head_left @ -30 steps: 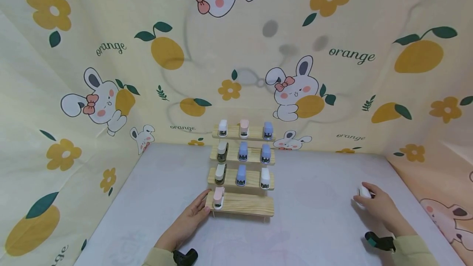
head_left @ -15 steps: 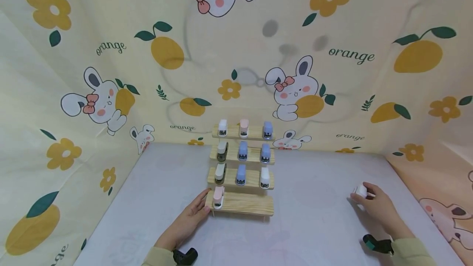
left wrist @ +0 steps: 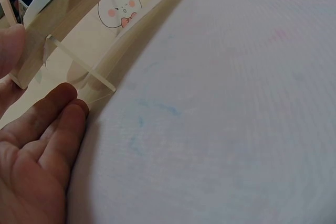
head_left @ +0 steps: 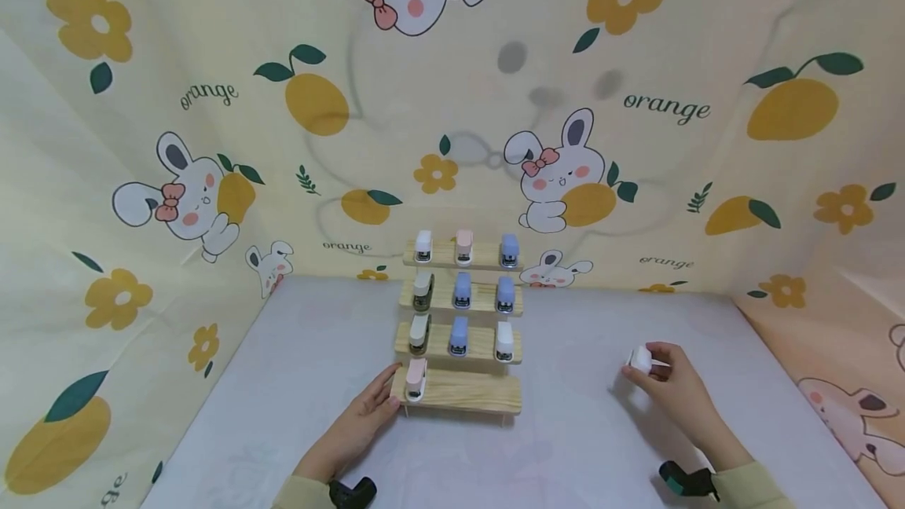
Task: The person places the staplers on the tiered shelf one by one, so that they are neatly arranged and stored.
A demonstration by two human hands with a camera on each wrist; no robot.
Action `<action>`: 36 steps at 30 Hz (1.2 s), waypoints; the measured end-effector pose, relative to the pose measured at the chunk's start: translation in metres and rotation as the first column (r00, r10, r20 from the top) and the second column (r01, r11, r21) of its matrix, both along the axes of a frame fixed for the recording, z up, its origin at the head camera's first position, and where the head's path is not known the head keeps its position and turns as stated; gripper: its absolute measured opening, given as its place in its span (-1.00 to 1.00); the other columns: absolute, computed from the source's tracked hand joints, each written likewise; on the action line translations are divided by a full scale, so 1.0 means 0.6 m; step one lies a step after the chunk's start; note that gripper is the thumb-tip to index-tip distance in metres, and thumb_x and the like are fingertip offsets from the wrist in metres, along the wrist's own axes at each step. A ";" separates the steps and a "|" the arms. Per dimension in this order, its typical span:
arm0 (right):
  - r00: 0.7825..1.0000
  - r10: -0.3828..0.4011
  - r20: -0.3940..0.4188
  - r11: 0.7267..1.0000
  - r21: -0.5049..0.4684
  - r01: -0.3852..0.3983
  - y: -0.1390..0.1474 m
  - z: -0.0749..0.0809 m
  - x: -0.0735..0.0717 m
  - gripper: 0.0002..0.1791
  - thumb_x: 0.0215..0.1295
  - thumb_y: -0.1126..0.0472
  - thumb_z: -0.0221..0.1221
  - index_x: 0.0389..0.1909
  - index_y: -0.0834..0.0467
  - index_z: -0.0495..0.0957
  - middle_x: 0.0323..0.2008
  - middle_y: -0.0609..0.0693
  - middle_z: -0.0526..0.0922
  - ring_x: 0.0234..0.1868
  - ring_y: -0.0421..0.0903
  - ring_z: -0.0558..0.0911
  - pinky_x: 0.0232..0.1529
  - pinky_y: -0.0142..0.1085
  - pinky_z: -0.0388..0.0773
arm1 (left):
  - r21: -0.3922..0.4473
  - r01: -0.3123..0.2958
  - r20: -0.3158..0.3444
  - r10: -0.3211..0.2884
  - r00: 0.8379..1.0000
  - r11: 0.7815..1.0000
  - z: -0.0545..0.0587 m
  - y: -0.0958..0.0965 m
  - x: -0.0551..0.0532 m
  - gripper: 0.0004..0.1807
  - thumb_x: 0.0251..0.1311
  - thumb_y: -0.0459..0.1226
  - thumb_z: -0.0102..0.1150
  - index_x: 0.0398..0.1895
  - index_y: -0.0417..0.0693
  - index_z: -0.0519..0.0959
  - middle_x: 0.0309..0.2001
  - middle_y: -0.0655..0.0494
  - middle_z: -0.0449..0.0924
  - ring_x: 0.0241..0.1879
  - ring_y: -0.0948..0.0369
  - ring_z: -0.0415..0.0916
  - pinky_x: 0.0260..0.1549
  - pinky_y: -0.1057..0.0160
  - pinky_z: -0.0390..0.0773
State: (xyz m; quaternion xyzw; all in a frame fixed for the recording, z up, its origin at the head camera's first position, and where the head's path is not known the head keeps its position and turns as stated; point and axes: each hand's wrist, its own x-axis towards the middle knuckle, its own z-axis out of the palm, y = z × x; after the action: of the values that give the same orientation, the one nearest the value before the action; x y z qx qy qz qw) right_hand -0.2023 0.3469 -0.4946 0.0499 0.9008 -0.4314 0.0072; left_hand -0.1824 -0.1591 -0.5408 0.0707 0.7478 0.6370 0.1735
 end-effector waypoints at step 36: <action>0.936 0.223 -0.271 0.945 -0.176 -0.276 -0.243 0.007 0.062 -0.36 -0.08 0.06 0.52 -0.06 0.11 0.37 -0.06 -0.05 0.57 -0.15 -0.17 0.59 -0.07 -0.14 0.58 | 0.036 0.019 -0.001 -0.019 1.000 0.999 -0.003 -0.001 0.000 -0.25 0.36 0.00 0.03 0.54 0.20 -0.02 0.46 -0.02 0.10 0.45 0.07 -0.03 0.39 -0.06 -0.06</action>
State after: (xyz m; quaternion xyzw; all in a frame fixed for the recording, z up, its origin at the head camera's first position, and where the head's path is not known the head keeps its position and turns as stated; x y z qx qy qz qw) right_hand -0.1652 0.2013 -0.4906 -0.1207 0.8425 -0.5231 -0.0450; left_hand -0.1827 -0.1595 -0.5425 0.0814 0.7355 0.6487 0.1780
